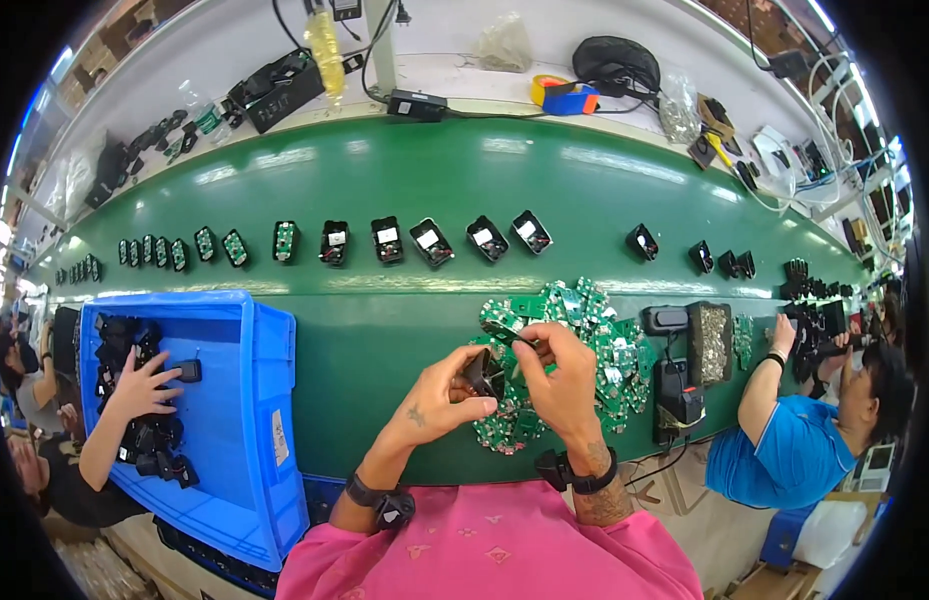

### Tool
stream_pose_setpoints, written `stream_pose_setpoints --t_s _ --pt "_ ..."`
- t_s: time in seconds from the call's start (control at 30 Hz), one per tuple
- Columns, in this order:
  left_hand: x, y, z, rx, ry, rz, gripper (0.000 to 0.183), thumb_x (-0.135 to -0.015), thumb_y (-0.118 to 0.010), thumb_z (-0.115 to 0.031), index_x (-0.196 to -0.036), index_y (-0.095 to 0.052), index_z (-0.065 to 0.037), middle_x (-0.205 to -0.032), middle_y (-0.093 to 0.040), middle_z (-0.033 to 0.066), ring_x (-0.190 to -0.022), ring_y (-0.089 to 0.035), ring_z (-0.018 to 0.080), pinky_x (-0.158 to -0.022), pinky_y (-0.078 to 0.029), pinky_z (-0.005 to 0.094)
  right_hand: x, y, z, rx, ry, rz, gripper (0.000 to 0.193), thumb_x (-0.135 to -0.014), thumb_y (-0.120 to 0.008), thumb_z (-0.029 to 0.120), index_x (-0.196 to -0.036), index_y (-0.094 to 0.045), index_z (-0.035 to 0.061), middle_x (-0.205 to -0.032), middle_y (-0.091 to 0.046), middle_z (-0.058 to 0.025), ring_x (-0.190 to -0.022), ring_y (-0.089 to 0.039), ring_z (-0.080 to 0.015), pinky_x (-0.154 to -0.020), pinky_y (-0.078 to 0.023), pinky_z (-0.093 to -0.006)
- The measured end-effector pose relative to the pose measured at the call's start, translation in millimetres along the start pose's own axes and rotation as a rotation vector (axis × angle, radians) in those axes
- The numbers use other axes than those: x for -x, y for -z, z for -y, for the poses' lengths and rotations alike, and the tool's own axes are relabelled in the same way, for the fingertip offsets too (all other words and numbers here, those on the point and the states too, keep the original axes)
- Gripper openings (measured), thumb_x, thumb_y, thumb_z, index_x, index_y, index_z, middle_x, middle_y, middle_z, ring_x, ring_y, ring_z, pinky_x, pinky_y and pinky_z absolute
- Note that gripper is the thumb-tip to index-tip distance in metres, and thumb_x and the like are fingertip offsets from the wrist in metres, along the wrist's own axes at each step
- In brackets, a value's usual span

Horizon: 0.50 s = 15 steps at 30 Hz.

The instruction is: The person assembles electronic devices by hand, picking up a circuit board and a black plastic housing, fitting the board into the housing, and placing the assembled unit onto the conveyor belt.

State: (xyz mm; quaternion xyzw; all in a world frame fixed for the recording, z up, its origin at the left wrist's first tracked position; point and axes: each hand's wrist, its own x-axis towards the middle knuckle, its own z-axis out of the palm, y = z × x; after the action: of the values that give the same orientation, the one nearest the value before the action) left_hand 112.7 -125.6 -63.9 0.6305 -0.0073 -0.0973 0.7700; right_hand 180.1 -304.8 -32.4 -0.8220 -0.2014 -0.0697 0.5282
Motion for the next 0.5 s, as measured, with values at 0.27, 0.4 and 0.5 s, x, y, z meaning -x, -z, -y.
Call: stream_pose_setpoints --t_s 0.27,0.4,0.5 --pt "2 1 -3 0.014 0.132 0.022 0.062 -0.081 -0.072 -0.020 -0.133 -0.050 0.004 -0.113 -0.059 0.0050 -0.100 -0.057 0.0105 -0.085 -0.049 0.0268 6 8 1 -0.137 -0.095 0.084 0.014 -0.086 -0.071 0.003 -0.098 -0.067 -0.0020 -0.078 -0.067 -0.0050 -0.064 -0.063 -0.0095 -0.058 -0.050 -0.0241" --pt "2 0 -6 -0.091 0.198 0.073 0.057 -0.081 -0.071 -0.019 -0.129 -0.053 0.005 -0.106 -0.060 0.0041 -0.091 -0.056 0.0092 -0.080 -0.048 0.0259 7 9 1 -0.122 -0.058 0.130 0.014 -0.087 -0.069 0.003 -0.100 -0.066 -0.0013 -0.085 -0.068 -0.0093 -0.068 -0.065 -0.0151 -0.059 -0.051 -0.0278" --pt "0 -2 0 -0.101 0.199 0.081 0.055 -0.081 -0.070 -0.021 -0.127 -0.055 0.005 -0.103 -0.060 0.0034 -0.087 -0.055 0.0084 -0.076 -0.048 0.0248 9 11 -1 -0.143 -0.074 0.110 0.014 -0.087 -0.070 0.003 -0.100 -0.066 -0.0014 -0.084 -0.068 -0.0088 -0.068 -0.065 -0.0146 -0.059 -0.051 -0.0276"
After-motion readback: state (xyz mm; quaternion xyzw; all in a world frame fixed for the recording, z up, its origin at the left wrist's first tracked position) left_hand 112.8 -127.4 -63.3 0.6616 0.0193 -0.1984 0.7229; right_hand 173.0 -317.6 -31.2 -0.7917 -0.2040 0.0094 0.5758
